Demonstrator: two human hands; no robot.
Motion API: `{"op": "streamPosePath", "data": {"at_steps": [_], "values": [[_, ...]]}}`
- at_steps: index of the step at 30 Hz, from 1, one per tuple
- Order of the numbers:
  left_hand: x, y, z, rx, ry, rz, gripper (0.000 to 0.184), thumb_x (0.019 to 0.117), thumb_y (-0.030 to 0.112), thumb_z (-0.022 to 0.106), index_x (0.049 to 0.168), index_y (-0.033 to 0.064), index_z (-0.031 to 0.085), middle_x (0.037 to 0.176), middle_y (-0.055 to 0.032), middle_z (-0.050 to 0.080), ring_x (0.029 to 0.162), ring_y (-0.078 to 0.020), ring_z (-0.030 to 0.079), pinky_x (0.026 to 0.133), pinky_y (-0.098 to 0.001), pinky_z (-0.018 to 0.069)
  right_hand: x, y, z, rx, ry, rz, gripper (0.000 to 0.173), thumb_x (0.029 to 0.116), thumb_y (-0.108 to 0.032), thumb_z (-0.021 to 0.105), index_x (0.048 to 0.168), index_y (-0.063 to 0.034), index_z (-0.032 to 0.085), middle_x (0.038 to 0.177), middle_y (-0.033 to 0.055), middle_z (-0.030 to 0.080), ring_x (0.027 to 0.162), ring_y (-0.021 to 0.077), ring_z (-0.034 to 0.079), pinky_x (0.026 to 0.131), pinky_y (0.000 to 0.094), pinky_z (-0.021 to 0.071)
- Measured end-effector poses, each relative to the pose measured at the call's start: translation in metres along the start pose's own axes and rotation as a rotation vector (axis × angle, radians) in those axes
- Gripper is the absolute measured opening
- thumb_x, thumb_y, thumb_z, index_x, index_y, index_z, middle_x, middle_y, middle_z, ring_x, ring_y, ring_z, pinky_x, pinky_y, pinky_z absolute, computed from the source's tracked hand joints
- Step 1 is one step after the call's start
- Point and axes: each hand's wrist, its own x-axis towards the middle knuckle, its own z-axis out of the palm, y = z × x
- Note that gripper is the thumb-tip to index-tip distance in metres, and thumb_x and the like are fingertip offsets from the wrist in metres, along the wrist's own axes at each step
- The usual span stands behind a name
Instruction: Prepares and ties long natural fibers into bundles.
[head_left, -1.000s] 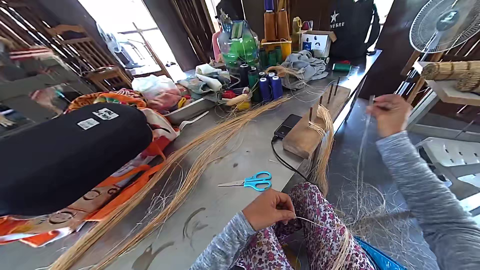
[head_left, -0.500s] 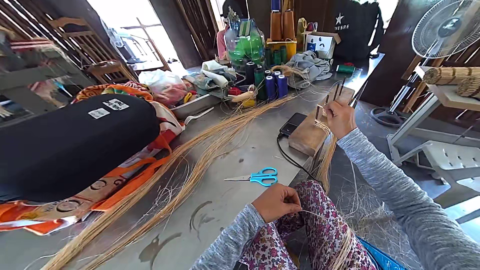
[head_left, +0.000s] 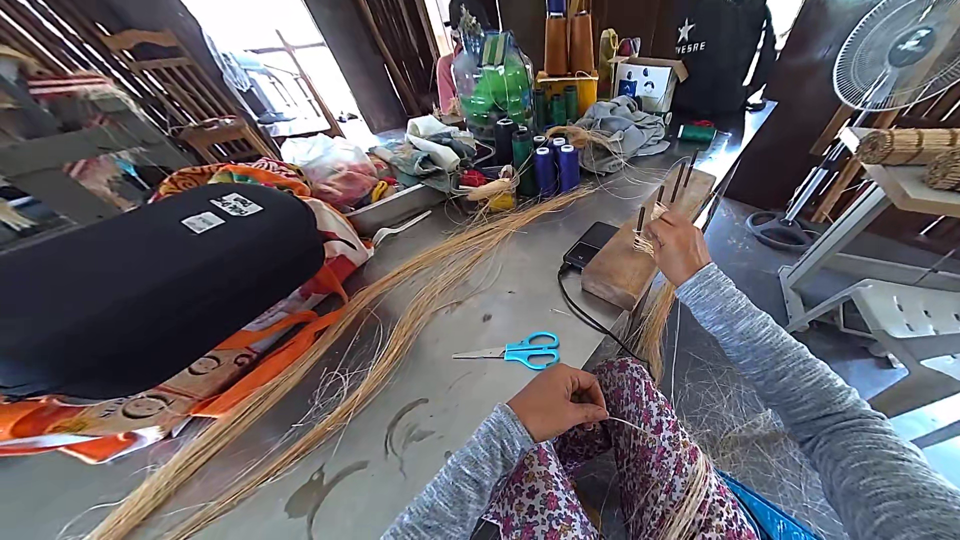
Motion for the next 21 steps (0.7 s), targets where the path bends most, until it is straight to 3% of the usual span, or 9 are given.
{"op": "streamPosePath", "data": {"at_steps": [3,7,13,18,21], "values": [[0.000,-0.001,-0.001,-0.027,-0.002,0.010,0.003,0.0941,0.005,0.070,0.092,0.0036,0.069,0.074,0.0078,0.065,0.064,0.0041,0.060,0.063,-0.0139,0.0503,-0.016,0.006,-0.006,-0.008,-0.089,0.009,0.021,0.0933,0.011,0.056,0.107,0.0096,0.072,0.101,0.0316,0.068,0.095,0.0513,0.068,0.079,0.0620,0.0562],[-0.001,-0.004,-0.002,-0.176,0.002,0.019,0.008,0.0922,0.000,0.069,0.097,0.0063,0.069,0.075,0.0089,0.068,0.061,0.0036,0.060,0.056,-0.0127,0.0492,-0.053,0.028,-0.022,-0.016,-0.114,0.070,0.019,0.0950,0.010,0.055,0.105,0.0113,0.071,0.104,0.0323,0.068,0.099,0.0517,0.068,0.084,0.0638,0.0551],[-0.003,-0.006,-0.005,-0.325,0.026,-0.002,0.014,0.0932,-0.002,0.065,0.102,0.0062,0.073,0.075,0.0082,0.070,0.053,0.0052,0.054,0.048,-0.0107,0.0430,-0.137,0.109,-0.069,-0.125,-0.353,0.530,0.025,0.1005,0.006,0.050,0.117,0.0119,0.068,0.119,0.0361,0.064,0.114,0.0560,0.061,0.097,0.0713,0.0454],[-0.001,-0.014,-0.006,-0.412,0.004,0.054,0.028,0.0900,-0.002,0.065,0.117,0.0046,0.069,0.083,0.0051,0.073,0.060,0.0000,0.062,0.055,-0.0142,0.0518,-0.210,0.203,-0.123,-0.379,-0.553,0.903,0.028,0.0963,0.004,0.059,0.122,0.0145,0.063,0.131,0.0409,0.057,0.125,0.0597,0.053,0.101,0.0750,0.0399],[0.000,-0.017,-0.007,-0.441,-0.013,0.065,0.029,0.0884,-0.001,0.067,0.117,0.0054,0.070,0.085,0.0057,0.073,0.063,-0.0013,0.065,0.058,-0.0155,0.0549,-0.234,0.240,-0.155,-0.529,-0.578,1.069,0.033,0.0970,0.004,0.058,0.126,0.0192,0.057,0.135,0.0433,0.052,0.131,0.0593,0.049,0.106,0.0720,0.0378]]}}
